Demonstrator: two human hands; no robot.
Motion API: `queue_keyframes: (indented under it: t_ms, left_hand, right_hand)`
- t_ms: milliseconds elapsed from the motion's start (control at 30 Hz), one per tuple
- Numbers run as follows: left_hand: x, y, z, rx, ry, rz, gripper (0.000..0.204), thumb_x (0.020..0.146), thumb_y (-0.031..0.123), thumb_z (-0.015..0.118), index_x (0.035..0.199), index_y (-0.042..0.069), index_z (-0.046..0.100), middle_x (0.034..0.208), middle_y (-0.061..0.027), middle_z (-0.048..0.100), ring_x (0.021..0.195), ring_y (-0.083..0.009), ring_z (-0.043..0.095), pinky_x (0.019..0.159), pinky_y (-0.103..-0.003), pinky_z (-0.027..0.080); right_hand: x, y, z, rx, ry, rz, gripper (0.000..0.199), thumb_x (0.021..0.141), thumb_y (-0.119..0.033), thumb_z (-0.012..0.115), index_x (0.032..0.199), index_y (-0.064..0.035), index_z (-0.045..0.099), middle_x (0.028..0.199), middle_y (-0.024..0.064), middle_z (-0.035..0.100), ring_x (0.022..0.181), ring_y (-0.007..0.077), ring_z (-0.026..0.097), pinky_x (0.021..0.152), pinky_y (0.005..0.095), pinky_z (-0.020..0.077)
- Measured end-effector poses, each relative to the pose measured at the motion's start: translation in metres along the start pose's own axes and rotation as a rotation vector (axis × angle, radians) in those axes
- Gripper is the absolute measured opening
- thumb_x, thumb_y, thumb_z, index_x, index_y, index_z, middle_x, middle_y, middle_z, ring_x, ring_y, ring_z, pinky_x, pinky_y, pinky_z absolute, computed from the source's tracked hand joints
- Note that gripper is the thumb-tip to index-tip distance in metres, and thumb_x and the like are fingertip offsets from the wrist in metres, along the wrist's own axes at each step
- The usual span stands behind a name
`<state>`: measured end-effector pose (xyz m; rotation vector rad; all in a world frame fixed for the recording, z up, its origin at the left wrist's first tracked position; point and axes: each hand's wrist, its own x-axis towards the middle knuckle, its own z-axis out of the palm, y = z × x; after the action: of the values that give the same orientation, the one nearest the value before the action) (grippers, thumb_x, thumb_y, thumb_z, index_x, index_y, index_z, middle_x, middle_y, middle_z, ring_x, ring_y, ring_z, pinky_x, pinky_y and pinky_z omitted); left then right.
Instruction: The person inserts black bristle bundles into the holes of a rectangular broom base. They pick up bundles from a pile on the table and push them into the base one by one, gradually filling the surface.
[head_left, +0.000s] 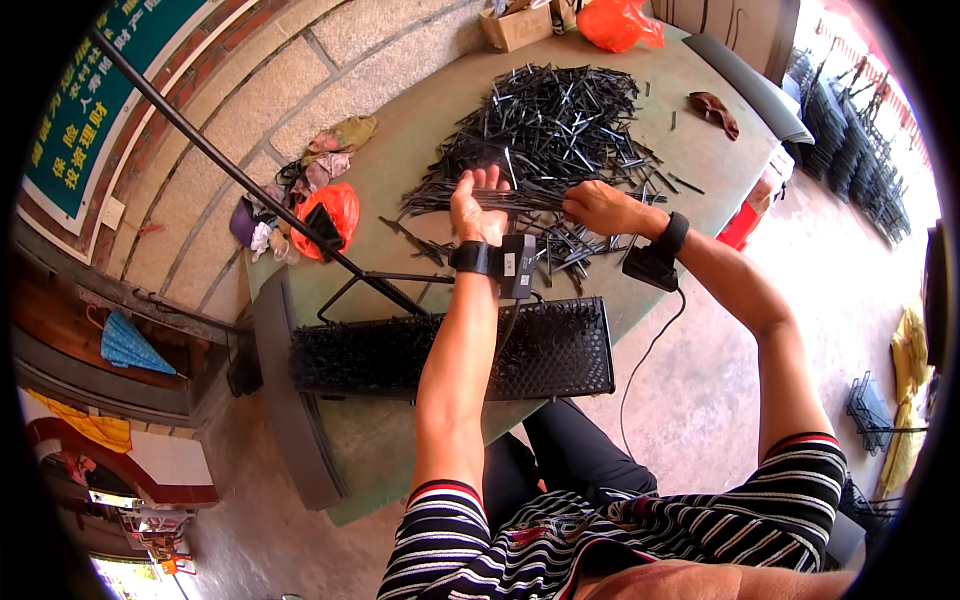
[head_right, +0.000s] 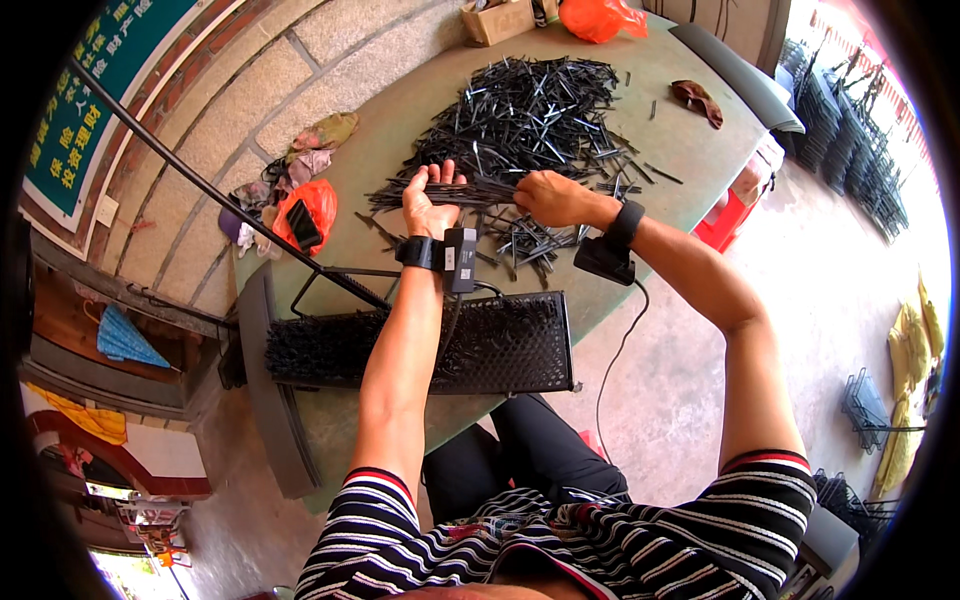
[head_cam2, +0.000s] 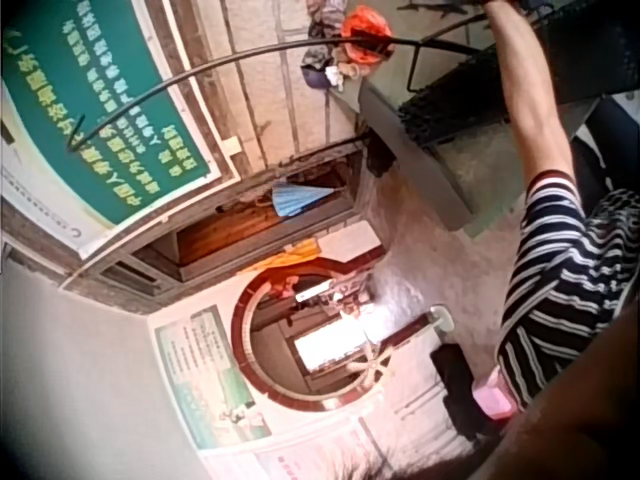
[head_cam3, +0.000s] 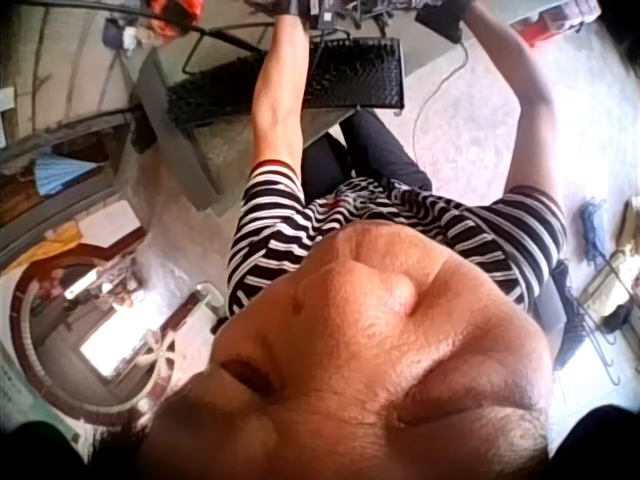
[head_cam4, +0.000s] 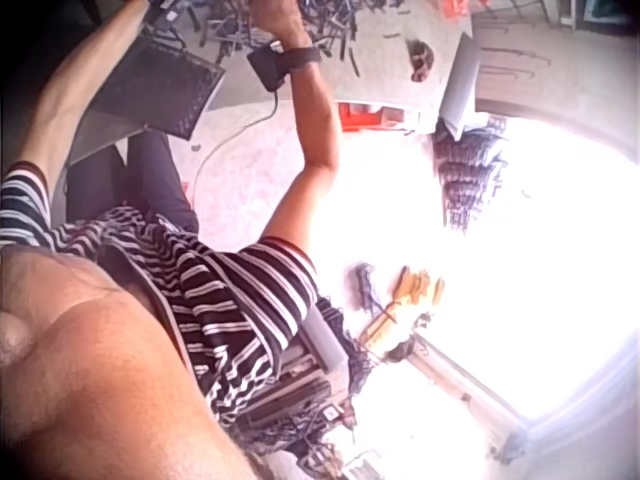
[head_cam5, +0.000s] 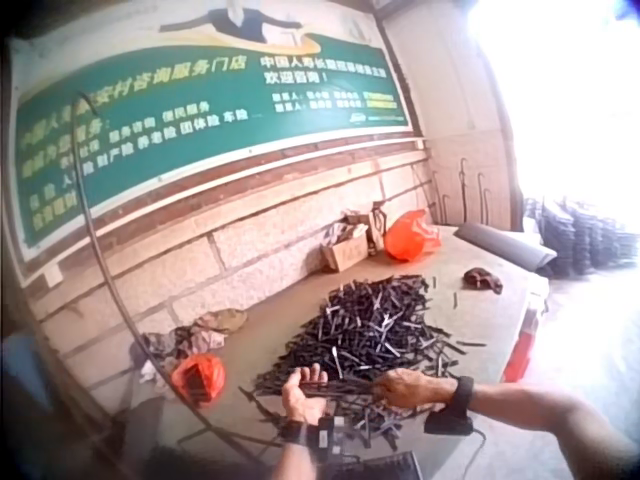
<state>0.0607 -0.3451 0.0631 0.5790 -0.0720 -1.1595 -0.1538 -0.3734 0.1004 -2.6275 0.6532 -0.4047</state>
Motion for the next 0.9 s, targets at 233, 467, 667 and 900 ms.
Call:
queue_keyframes:
  t_ms: [233,467,667,900]
  left_hand:
    - [0.004,0.005,-0.006,0.021,-0.078,-0.040,0.013,0.085,0.011,0.055,0.096,0.010,0.049,0.092,-0.0074,0.057,0.089,-0.0276,0.059,0.078,-0.047,0.048]
    - [0.003,-0.033,0.008,0.209,-0.241,-0.274,0.014,0.088,0.016,0.058,0.091,0.003,0.058,0.088,-0.0098,0.062,0.078,-0.0214,0.059,0.075,-0.035,0.049]
    - [-0.001,-0.029,0.018,0.083,-0.060,-0.015,0.008,0.082,0.000,0.058,0.087,0.003,0.054,0.081,-0.0082,0.059,0.072,-0.0212,0.058,0.069,-0.036,0.051]
    - [-0.016,-0.034,0.045,0.197,-0.072,0.220,0.019,0.081,0.001,0.063,0.097,0.007,0.053,0.087,-0.0108,0.062,0.077,-0.0248,0.064,0.064,-0.037,0.051]
  right_hand:
    - [0.002,0.018,-0.001,0.847,0.117,0.467,0.031,0.095,-0.022,0.040,0.081,0.0010,0.055,0.055,0.0019,0.047,0.041,0.0103,0.046,0.037,0.0267,0.0348]
    - [0.053,0.010,0.023,-0.103,0.123,0.064,0.025,0.087,-0.016,0.043,0.081,0.0024,0.059,0.074,0.0193,0.060,0.067,0.0367,0.058,0.062,0.0442,0.0472]
    - [0.045,-0.027,0.027,0.258,0.363,0.392,0.043,0.091,-0.035,0.045,0.082,0.0036,0.059,0.077,0.0211,0.063,0.073,0.0317,0.063,0.064,0.0400,0.0472]
    - [0.023,0.005,0.072,1.881,0.335,0.521,0.062,0.094,-0.050,0.034,0.120,0.0058,0.039,0.126,0.0207,0.043,0.118,0.0302,0.044,0.098,0.0481,0.0378]
